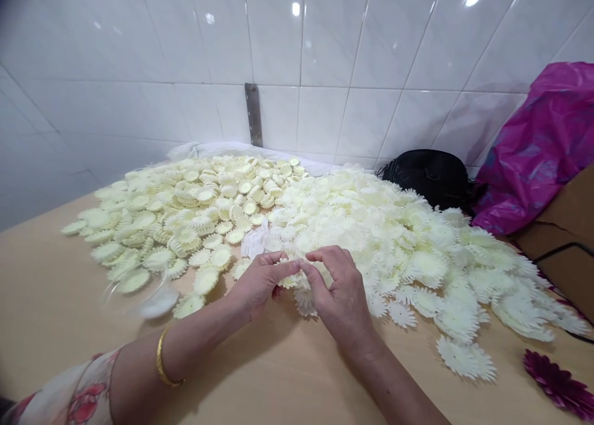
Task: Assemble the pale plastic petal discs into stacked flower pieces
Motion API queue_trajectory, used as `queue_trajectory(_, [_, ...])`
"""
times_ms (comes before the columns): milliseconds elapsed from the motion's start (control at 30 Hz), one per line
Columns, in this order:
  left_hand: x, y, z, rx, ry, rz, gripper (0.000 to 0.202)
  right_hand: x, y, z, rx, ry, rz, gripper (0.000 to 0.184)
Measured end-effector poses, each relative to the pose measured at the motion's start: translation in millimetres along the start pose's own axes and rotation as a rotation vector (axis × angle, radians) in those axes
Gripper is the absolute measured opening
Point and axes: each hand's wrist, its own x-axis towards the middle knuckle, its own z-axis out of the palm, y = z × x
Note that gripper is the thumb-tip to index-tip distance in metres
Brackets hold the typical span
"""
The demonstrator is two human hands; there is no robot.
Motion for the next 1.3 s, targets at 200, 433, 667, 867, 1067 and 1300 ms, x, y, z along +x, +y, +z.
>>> queue_trajectory(200, [-1.2,-2.1,-2.2,-0.041,0.016,-0.05,0.042,-1.7,-6.4,3.5,0.057,-0.104,0.115,0.014])
queue_trajectory(433, [2.0,-1.2,-2.0,-0.107,-0.137,-0.081,0.042,0.6,-2.7,1.7,0.222,-0.147,0.273,0.015])
queue_trajectory(667, [-0.3,5.6,2.7,-0.179,-0.182,-0.115,0.025,4.9,10.3,2.0,0.561,-0.128,0.534,0.025])
queue_trajectory(867, [3.2,-1.6,-0.5,-0.085,-0.119,-0.072,0.019,4.1,5.7,1.2,0.465,-0.174,0.46,0.033])
queue_trajectory(1067, [4.2,-4.7,-4.3,0.106,-0.064,0.162,0.018,3.7,3.2,-0.1,0.359,-0.163,0.426,0.039])
queue_trajectory(1300, [1.0,-1.3,-2.6,0.153,-0.025,0.19,0.028,0.5,-4.9,5.1,0.214,-0.132,0.368,0.032])
